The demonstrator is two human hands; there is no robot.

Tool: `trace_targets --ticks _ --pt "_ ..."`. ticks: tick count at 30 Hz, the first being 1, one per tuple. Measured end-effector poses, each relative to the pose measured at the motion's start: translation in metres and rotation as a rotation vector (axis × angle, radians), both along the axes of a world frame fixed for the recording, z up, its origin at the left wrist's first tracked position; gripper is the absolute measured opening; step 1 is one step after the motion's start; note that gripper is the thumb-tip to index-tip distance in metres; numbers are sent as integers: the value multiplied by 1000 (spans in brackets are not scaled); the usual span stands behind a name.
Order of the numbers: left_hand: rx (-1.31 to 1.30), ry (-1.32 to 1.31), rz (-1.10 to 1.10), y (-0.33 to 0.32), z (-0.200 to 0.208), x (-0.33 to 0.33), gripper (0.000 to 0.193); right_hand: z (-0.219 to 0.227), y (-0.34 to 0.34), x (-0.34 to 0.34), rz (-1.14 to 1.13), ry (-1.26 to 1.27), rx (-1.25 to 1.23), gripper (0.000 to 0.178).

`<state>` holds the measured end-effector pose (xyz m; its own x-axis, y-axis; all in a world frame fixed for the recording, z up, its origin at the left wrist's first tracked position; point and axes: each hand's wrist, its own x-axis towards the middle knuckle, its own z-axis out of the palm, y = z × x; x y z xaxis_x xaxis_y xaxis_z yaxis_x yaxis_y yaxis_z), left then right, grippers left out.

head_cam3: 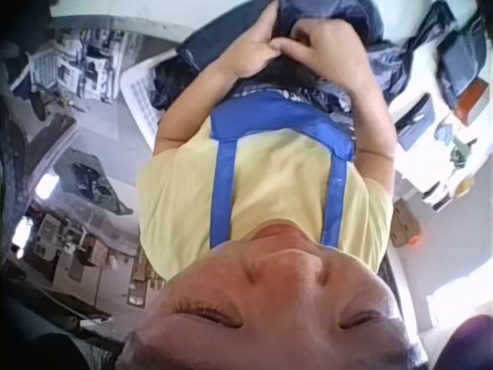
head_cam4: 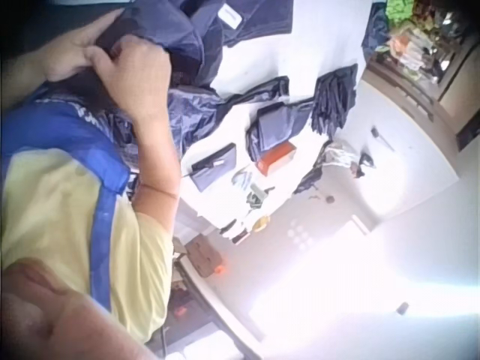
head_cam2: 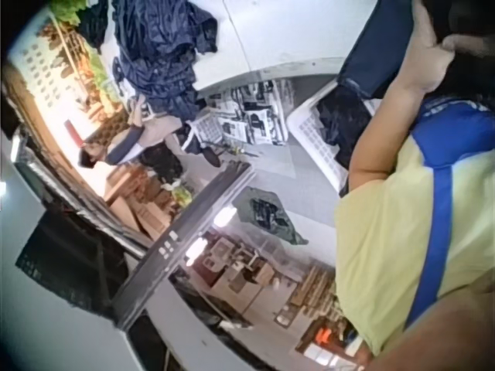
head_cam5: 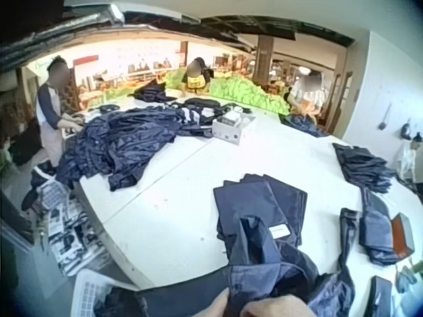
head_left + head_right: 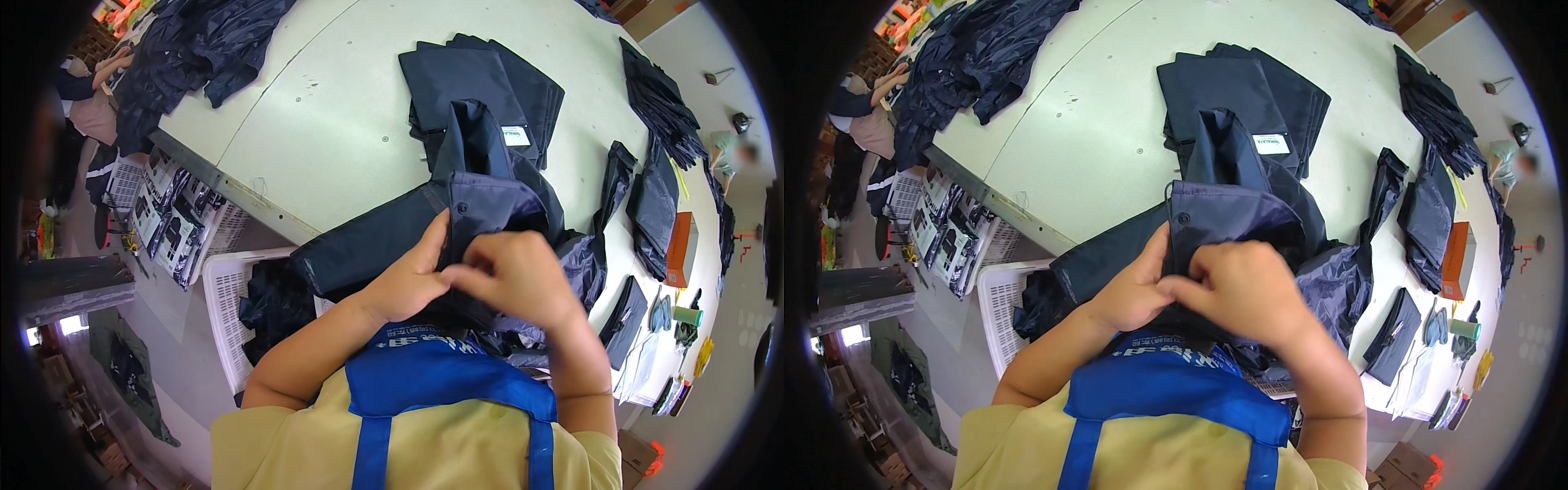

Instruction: The person folds dark-colored jackets on a white table, aligning edges and smoothing the fabric. They use shears to trim loose threads and place the folded jackets into a white basket. Another person is visible in the background working at a separate station.

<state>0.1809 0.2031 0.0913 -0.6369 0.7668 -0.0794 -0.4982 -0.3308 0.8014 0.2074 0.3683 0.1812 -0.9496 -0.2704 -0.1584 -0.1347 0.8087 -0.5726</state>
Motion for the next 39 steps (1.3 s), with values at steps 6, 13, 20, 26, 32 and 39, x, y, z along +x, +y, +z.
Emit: trace_targets --ticks 6,13,20,26,32,39 --pt "26 79 6 0 0 2 91 -10 22 -2 -308 -576 -818 10" --pt "-137 18 13 -1 -11 10 52 -18 67 -43 -408 332 -1104 70" --pt "-34 67 187 -23 0 1 31 -21 19 -31 36 -408 -416 41" --pt "-1308 187 935 -166 -135 37 65 -35 68 -26 -343 -90 -924 12" --pt "-379 -842 733 -172 -173 91 64 -23 179 -50 -879 265 -928 27" --pt "-344 -227 799 -127 -56 41 44 50 142 -21 -271 218 -967 23"
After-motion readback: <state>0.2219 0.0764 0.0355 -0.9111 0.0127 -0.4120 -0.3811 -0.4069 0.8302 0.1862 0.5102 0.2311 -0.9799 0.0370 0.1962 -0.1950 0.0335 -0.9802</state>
